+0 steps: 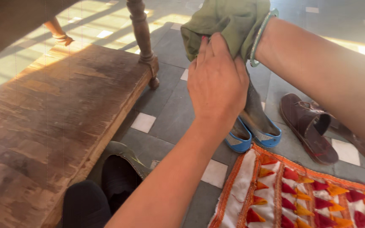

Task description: The person wipes several pairs of shoes on the floor and a wooden shoe rack using a green cloth. They handle blue slip-on shoes, brown lace-up shoes, and dark slip-on shoes, wiping the uppers and soles, then wipe the wooden rack surface.

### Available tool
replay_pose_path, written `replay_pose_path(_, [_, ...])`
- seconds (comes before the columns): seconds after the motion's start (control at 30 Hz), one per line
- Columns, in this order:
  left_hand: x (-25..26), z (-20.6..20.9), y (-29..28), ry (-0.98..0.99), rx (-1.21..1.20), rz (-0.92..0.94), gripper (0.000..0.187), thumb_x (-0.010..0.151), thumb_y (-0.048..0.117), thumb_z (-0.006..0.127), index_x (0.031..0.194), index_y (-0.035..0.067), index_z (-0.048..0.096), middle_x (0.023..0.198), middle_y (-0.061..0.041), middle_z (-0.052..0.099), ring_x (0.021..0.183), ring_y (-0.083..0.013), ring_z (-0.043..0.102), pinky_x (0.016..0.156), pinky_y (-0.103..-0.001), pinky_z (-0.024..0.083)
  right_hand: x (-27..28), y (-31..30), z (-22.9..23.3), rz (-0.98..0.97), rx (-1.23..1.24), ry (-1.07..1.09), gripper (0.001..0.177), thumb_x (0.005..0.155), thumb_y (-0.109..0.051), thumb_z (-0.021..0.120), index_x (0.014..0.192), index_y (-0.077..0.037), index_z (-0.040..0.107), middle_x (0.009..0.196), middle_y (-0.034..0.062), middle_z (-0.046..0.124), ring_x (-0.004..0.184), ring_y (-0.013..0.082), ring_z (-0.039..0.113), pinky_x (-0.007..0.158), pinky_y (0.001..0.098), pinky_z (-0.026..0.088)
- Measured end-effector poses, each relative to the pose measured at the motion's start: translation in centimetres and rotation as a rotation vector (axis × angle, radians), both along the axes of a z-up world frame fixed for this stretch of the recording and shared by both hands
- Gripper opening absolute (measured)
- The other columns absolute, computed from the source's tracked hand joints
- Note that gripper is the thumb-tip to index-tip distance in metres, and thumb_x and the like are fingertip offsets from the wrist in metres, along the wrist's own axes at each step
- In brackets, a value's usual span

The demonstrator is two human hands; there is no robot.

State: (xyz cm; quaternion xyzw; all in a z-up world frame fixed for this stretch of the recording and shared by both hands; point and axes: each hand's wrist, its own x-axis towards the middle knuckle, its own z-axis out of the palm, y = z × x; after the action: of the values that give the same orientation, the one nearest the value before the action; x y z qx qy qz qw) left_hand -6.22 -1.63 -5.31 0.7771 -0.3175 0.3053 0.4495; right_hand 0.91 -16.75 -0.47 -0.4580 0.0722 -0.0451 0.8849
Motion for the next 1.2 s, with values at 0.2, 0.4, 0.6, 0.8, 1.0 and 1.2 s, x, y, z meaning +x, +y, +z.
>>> replay_pose_path(0.2, [4.2,2.5,-0.3,-0.060,-0.214,0.372,0.045,0.104,0.033,0.055,0.135,0.001,0.052,0.140,-0.030,0.060,0.135,-0.0394,0.055,0.104,-0.054,0.042,-0.5,2.2,-0.5,0.053,-0.009,0.012,0.033,0.093,-0.034,0.060,0.106,-0.009,0.075,0.110,0.0118,0.080,0.099,0.0256,0.077,0.095,0.0442,0.061])
replay_pose_path(0.4, [5.0,3.5,0.8,0.442,0.071,0.193,0.051,0.105,0.037,0.045,0.146,0.007,0.045,0.129,-0.015,0.070,0.127,-0.0343,0.061,0.109,-0.053,0.038,0.1,3.4,-1.1,0.002,-0.069,0.094,0.035,0.092,-0.034,0.058,0.108,-0.008,0.076,0.110,0.0127,0.081,0.100,0.0266,0.077,0.095,0.0448,0.061])
replay_pose_path(0.6, [-0.1,-1.1,-1.0,-0.058,-0.035,0.122,0.051,0.100,0.027,0.058,0.136,-0.007,0.047,0.131,-0.023,0.066,0.134,-0.0382,0.058,0.108,-0.054,0.040,-0.7,-2.4,-0.9,-0.068,0.084,0.037,0.038,0.094,-0.033,0.053,0.113,-0.006,0.073,0.114,0.0155,0.078,0.103,0.0292,0.076,0.098,0.0479,0.059])
replay_pose_path(0.8, [3.7,3.0,-0.7,0.096,-0.081,0.235,0.038,0.104,0.034,0.052,0.124,0.002,0.055,0.127,-0.020,0.070,0.121,-0.0370,0.064,0.097,-0.053,0.044,-0.8,0.3,-1.3,-0.117,-0.006,0.135,0.041,0.095,-0.031,0.048,0.118,-0.005,0.071,0.119,0.0183,0.076,0.107,0.0319,0.075,0.100,0.0509,0.058])
replay_pose_path(1.0, [4.9,3.7,-0.3,0.276,0.038,0.236,0.042,0.104,0.037,0.049,0.127,0.003,0.049,0.103,-0.017,0.075,0.101,-0.0383,0.069,0.092,-0.053,0.045,-0.5,2.3,-0.4,-0.154,-0.145,0.130,0.040,0.094,-0.032,0.051,0.115,-0.007,0.074,0.118,0.0146,0.078,0.107,0.0271,0.076,0.101,0.0462,0.058])
replay_pose_path(1.2, [-0.2,-0.2,-1.3,0.065,-0.124,0.016,0.041,0.098,0.026,0.056,0.125,-0.004,0.050,0.115,-0.024,0.070,0.105,-0.0410,0.067,0.094,-0.052,0.046,-1.6,-2.1,-0.9,-0.190,0.066,0.111,0.039,0.099,-0.032,0.050,0.107,-0.002,0.073,0.114,0.0175,0.076,0.098,0.0316,0.076,0.095,0.0489,0.063])
